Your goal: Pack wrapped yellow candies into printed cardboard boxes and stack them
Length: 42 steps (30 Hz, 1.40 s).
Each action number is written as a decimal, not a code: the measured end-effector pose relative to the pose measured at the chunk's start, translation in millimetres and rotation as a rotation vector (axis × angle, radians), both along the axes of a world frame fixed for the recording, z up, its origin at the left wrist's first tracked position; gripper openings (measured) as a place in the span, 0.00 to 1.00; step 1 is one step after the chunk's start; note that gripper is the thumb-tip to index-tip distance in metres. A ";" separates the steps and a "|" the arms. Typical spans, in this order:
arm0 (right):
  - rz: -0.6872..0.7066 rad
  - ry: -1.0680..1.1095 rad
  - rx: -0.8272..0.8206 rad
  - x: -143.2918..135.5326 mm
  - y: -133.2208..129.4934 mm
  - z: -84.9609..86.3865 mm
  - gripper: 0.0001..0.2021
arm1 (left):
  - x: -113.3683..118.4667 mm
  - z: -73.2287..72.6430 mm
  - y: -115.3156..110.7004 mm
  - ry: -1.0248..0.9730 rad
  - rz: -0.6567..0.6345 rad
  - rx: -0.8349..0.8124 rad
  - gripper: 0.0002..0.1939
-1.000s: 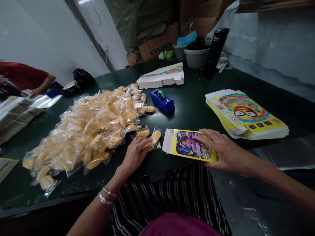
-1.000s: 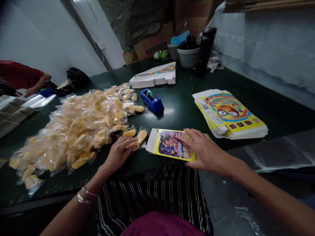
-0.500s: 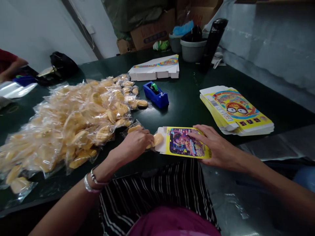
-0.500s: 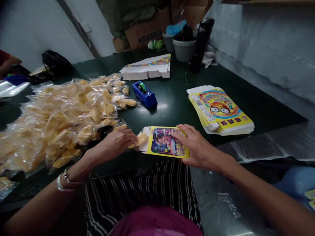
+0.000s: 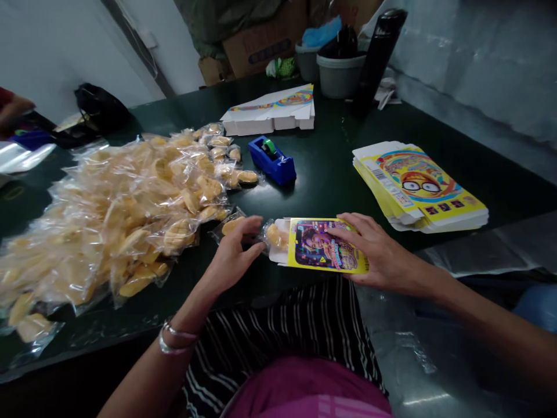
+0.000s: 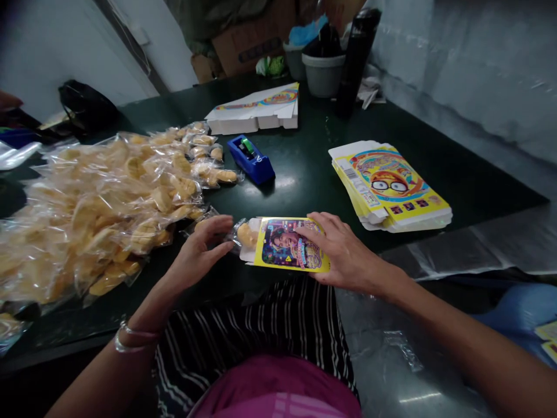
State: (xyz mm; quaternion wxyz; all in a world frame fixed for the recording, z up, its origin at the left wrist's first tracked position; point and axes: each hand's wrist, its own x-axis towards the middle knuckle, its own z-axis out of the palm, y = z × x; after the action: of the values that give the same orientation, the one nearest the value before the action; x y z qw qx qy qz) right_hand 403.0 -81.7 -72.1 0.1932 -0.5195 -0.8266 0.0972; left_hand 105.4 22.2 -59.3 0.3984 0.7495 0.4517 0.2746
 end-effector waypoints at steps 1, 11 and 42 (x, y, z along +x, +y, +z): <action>0.005 0.002 0.011 -0.3 0.1 0.0 0.40 | -1.0 -0.6 -1.0 0.014 0.018 -0.029 0.17; 0.133 0.053 0.176 -20.7 0.4 -0.4 0.47 | 28.8 27.4 -6.1 -0.406 -0.258 -0.876 0.15; 0.034 -0.032 0.083 -12.2 -2.3 -10.4 0.40 | -67.4 29.5 -6.5 -0.029 0.244 0.153 0.11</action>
State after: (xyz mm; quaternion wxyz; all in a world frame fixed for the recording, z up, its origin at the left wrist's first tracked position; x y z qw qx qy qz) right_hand 390.8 -83.9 -82.5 0.1997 -0.4983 -0.8417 0.0577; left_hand 38.0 15.7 -29.7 0.3101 0.7131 0.5114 0.3658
